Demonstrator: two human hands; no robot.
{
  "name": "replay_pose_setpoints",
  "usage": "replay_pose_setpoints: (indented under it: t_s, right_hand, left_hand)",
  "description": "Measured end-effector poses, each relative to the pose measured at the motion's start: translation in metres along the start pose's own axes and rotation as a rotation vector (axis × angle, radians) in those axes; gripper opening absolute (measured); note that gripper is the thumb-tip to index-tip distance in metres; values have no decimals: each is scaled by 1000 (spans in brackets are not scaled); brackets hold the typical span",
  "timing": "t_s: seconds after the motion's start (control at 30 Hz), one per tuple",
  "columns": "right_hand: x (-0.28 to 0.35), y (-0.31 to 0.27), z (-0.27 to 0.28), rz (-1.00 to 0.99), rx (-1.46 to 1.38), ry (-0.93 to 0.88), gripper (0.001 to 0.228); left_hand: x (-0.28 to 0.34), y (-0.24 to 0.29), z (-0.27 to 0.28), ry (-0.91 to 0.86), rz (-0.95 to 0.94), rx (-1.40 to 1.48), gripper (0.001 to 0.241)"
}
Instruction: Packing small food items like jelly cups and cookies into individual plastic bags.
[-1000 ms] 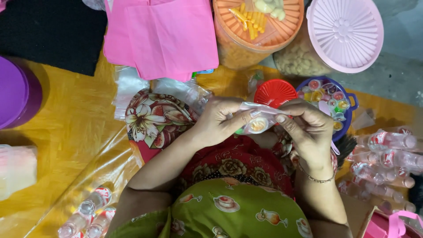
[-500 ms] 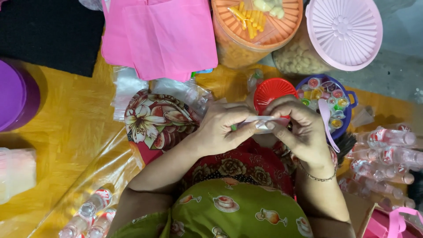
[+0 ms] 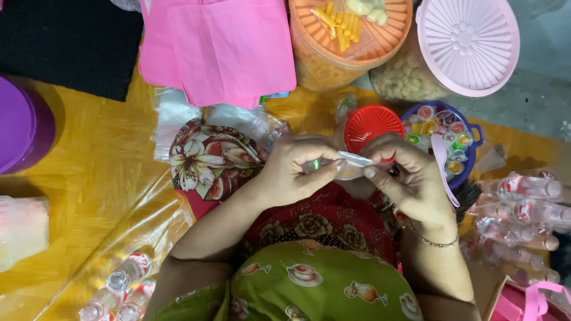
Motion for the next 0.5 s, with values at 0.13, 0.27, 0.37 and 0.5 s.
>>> replay_pose_setpoints:
  t_s: [0.13, 0.27, 0.37, 0.5]
  right_hand:
    - [-5, -8, -8, 22, -4, -27, 18]
    - [-7, -6, -11, 48, 43, -50, 6]
    - [-9, -9, -15, 38, 42, -84, 4]
    - [-11, -10, -13, 26, 43, -91, 5]
  left_hand:
    - [-1, 1, -7, -25, -16, -24, 9]
    - [-1, 3, -10, -41, -43, -61, 7]
    - [-2, 0, -11, -59, -8, -38, 7]
    - [-5, 4, -13, -82, 48, 49, 8]
Point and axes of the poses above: each hand's wrist, its own x-axis away from the middle knuckle, its own z-axis out of the back of the hand, y = z × x, the point moved 10 cm from there along -x, towards the middle knuckle, and after that the axes turned 6 degrees about -x, right-handed, at the moved point
